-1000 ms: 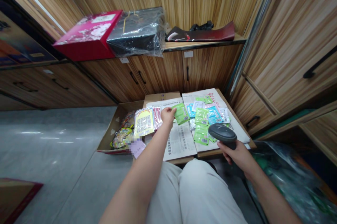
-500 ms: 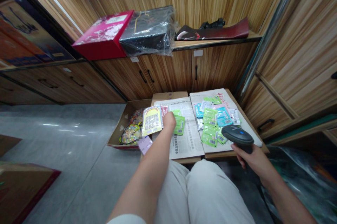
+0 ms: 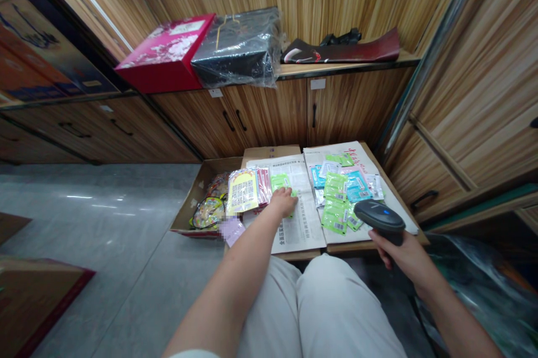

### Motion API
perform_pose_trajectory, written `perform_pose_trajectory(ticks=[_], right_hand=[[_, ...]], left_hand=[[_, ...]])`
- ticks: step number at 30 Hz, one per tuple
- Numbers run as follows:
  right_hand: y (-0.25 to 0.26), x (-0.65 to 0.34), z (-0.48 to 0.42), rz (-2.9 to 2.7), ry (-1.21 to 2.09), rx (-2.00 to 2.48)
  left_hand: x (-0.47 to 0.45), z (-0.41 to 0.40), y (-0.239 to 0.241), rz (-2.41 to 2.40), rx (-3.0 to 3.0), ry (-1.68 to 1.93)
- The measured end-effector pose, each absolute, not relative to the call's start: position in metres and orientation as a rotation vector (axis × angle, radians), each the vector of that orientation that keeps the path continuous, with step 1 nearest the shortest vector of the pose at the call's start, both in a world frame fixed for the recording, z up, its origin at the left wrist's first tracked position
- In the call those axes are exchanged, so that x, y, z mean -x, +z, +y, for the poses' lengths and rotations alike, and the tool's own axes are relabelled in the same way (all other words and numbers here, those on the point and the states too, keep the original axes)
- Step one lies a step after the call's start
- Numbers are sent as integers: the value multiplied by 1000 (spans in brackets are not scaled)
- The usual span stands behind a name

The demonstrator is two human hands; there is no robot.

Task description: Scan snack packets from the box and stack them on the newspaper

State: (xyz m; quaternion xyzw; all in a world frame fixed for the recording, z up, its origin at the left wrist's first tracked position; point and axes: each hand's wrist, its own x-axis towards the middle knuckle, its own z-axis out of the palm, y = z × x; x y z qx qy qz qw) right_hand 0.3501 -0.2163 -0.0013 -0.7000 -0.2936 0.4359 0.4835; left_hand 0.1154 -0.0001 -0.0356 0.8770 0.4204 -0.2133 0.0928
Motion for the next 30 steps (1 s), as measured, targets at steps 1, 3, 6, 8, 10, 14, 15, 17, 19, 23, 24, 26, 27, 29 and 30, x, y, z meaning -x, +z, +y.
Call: perform_pose_trajectory(ticks=[1, 3, 6, 8, 10, 14, 15, 17, 19, 23, 24, 26, 27, 29, 30], right_hand=[[0, -350, -216, -714, 1062, 1708], [4, -349, -216, -713, 1063, 1709], [7, -349, -215, -706, 1062, 1695], [6, -350, -216, -684, 1058, 1688], [4, -352, -217, -658, 1053, 1690], [-2, -359, -221, -649, 1049, 1691], [-4, -361, -221, -657, 1057, 1692], [-7, -367, -222, -671, 1079, 1703], [-8, -371, -222, -664, 1098, 1719], [-9, -374, -222, -625, 1056, 1700], [-9, -374, -222, -620, 1045, 1692], [-9, -373, -222, -613, 1036, 1692], [-10, -373, -222, -613, 1035, 1694], [-11, -373, -222, -614, 1034, 1692], [-12, -373, -223, -611, 1034, 1692]], left_hand=[[-114, 0, -35, 1271, -2597, -646], [-113, 1, -31, 1313, -2582, -642], [-122, -1, -23, 1363, -2563, -542], [-135, -5, -19, 1441, -2486, -424], [-152, -11, -17, 1535, -2310, -306], [-184, -27, -23, 1563, -2030, -206], [-190, -31, -24, 1567, -2020, -210], [-200, -36, -28, 1600, -2036, -220], [-208, -40, -30, 1629, -2082, -214], [-221, -45, -34, 1622, -2167, -227], [-223, -46, -35, 1619, -2175, -232], [-225, -47, -37, 1628, -2161, -223], [-225, -47, -37, 1645, -2129, -205], [-223, -46, -38, 1693, -1994, -132], [-222, -44, -38, 1707, -1881, -77]])
